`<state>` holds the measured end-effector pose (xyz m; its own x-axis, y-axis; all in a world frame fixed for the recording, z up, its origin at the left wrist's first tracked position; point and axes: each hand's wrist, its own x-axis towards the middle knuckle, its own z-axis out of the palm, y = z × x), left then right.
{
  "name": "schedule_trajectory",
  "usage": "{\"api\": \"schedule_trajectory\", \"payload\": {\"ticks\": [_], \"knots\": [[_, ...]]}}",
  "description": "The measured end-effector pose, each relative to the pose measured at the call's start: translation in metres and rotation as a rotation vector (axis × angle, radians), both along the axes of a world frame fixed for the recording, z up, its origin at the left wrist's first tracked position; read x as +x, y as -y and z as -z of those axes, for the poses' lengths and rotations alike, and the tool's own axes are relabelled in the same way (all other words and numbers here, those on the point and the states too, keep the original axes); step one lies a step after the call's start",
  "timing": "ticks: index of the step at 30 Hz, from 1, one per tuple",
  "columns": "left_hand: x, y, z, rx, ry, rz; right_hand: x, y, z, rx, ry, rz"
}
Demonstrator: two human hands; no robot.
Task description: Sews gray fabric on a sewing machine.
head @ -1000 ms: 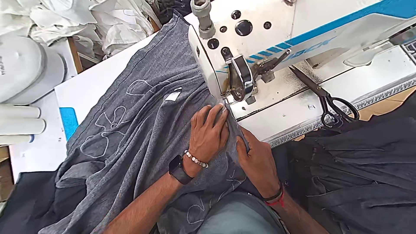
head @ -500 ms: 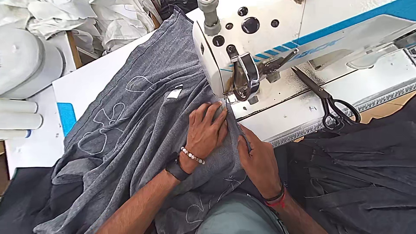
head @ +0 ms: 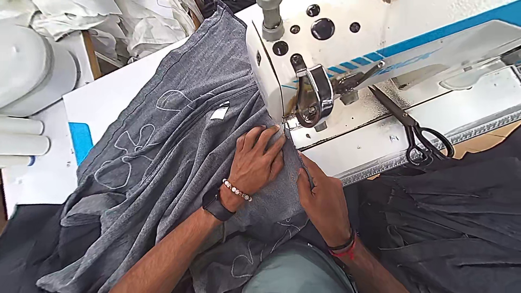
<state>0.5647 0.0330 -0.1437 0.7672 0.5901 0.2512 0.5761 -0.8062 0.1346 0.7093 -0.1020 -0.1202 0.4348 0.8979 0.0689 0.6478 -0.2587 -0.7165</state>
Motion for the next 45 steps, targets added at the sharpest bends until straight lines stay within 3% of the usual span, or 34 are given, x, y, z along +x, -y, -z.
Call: {"api": "schedule_trajectory", "payload": {"ticks": [3,7,13,19,27,38,40,43,45], "knots": [[0.0,-0.003,-0.001,0.044,-0.006,0.034,-0.002,0.0,0.002,0.014,-0.001,0.0],[0.014,0.026,0.0,-0.041,-0.014,-0.127,-0.001,-0.001,0.001,0.022,0.022,0.004],[-0.001,-0.005,0.0,0.019,0.007,0.032,0.0,-0.001,-0.004,0.019,0.037,-0.02],[0.008,0.021,-0.001,-0.064,-0.017,-0.111,0.002,-0.004,-0.001,0.007,0.118,-0.06],[-0.004,-0.017,-0.001,0.005,0.046,0.125,0.002,0.003,-0.02,-0.007,0.204,-0.063],[-0.01,-0.076,-0.016,0.206,0.03,0.478,0.007,-0.046,-0.034,-0.118,0.382,-0.142],[-0.005,-0.061,-0.025,0.173,0.008,0.426,0.01,-0.057,-0.028,-0.088,0.365,-0.122],[0.005,-0.007,-0.018,-0.21,0.115,0.055,0.021,-0.067,-0.013,-0.079,0.293,-0.085],[0.005,0.006,-0.007,-0.299,0.186,-0.063,0.032,-0.073,-0.005,-0.14,0.293,-0.091]]}}
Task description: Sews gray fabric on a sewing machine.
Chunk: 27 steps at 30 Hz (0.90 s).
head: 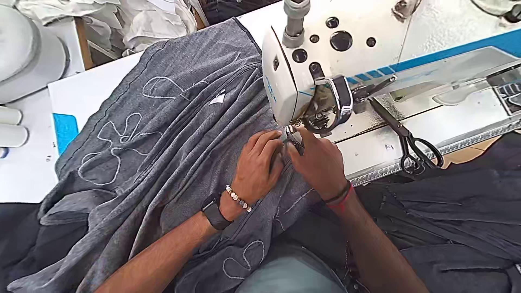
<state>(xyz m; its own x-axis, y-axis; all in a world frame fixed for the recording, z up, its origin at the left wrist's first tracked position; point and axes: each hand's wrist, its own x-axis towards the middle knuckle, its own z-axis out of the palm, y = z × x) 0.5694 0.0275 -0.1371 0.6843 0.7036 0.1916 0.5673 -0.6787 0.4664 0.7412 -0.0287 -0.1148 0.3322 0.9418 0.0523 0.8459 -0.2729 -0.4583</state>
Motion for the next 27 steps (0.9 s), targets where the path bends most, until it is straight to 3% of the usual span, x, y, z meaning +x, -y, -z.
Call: {"api": "schedule_trajectory", "payload": {"ticks": [4,8,12,15,18,22,25,27], "knots": [[-0.017,-0.023,0.003,0.115,-0.081,0.189,0.025,0.016,-0.001,-0.023,0.014,-0.02],[-0.021,-0.033,0.003,0.187,-0.056,0.359,0.03,0.067,0.0,-0.025,-0.165,-0.196],[-0.023,-0.047,0.003,0.199,-0.024,0.473,0.025,0.102,0.005,0.032,-0.283,-0.118],[-0.024,-0.048,0.001,0.213,-0.048,0.491,0.021,0.082,-0.004,0.04,-0.203,-0.14],[-0.024,-0.051,0.0,0.223,-0.053,0.484,0.035,0.036,-0.009,-0.175,-0.13,-0.176],[-0.033,-0.052,-0.003,0.185,-0.104,0.46,0.056,0.059,-0.02,-0.169,-0.061,-0.058],[-0.027,-0.044,0.0,0.199,-0.122,0.459,0.043,0.113,-0.019,-0.008,-0.235,-0.294],[-0.019,-0.03,-0.004,0.189,-0.108,0.434,0.01,0.145,-0.008,0.025,-0.212,-0.548]]}}
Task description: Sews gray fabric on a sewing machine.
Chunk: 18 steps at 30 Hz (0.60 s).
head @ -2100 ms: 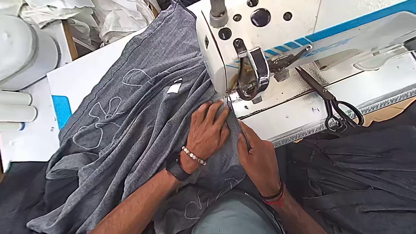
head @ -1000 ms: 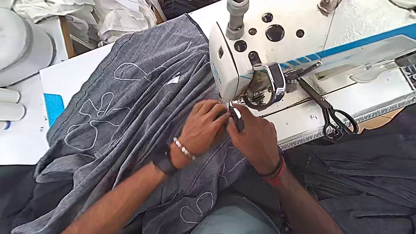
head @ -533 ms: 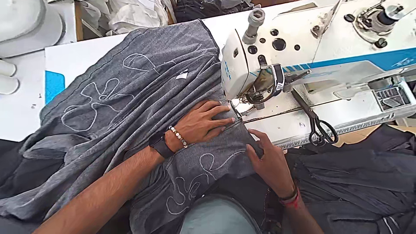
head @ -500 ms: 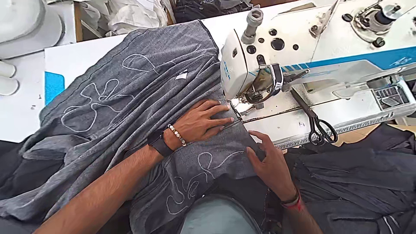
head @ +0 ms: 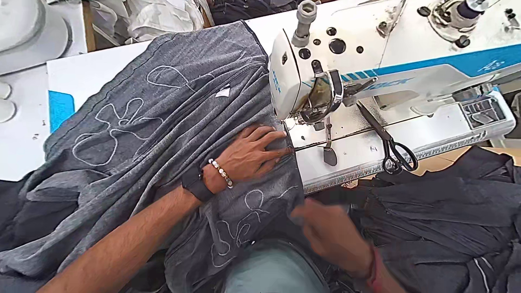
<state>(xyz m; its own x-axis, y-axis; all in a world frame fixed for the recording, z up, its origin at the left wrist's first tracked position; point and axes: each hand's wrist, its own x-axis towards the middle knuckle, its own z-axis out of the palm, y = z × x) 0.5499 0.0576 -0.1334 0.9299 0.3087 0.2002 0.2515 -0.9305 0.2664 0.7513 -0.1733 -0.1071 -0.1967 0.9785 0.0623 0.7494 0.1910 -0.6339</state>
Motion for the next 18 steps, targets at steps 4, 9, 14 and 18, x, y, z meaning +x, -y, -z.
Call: {"api": "schedule_trajectory", "payload": {"ticks": [4,9,14,18], "knots": [[0.008,0.016,0.006,-0.038,0.109,-0.08,-0.05,0.016,0.044,-0.174,0.25,-0.218],[0.004,0.021,0.01,0.015,0.097,-0.09,-0.028,-0.035,0.009,-0.411,-0.131,-0.241],[0.005,0.026,0.008,0.041,0.046,-0.098,-0.012,-0.103,0.003,0.074,0.001,0.571],[0.005,0.025,0.007,0.072,0.112,-0.146,-0.017,-0.123,0.009,-0.043,0.088,0.681]]}}
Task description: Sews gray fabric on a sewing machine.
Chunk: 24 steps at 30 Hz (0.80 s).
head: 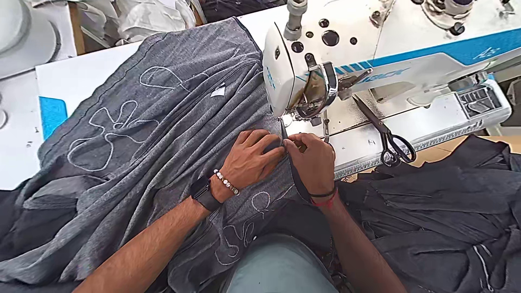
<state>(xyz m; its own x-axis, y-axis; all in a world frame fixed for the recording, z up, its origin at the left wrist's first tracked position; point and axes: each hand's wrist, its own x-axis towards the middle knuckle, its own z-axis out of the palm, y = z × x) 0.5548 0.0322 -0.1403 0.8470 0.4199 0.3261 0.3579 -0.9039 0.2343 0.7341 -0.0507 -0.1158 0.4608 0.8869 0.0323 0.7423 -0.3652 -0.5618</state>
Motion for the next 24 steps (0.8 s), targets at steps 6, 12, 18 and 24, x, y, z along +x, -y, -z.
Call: {"api": "schedule_trajectory", "payload": {"ticks": [6,12,18,24], "knots": [[0.003,-0.002,-0.001,-0.035,-0.118,-0.115,-0.007,-0.005,-0.001,-0.002,0.141,0.019],[0.002,-0.002,-0.001,-0.016,-0.12,-0.13,-0.008,0.011,0.016,0.202,0.296,-0.206],[0.002,-0.005,0.002,-0.07,-0.036,0.023,-0.001,0.083,0.015,0.259,0.169,-0.307],[0.005,-0.001,0.002,-0.051,-0.034,-0.012,0.032,0.168,0.041,0.397,0.362,-0.27]]}}
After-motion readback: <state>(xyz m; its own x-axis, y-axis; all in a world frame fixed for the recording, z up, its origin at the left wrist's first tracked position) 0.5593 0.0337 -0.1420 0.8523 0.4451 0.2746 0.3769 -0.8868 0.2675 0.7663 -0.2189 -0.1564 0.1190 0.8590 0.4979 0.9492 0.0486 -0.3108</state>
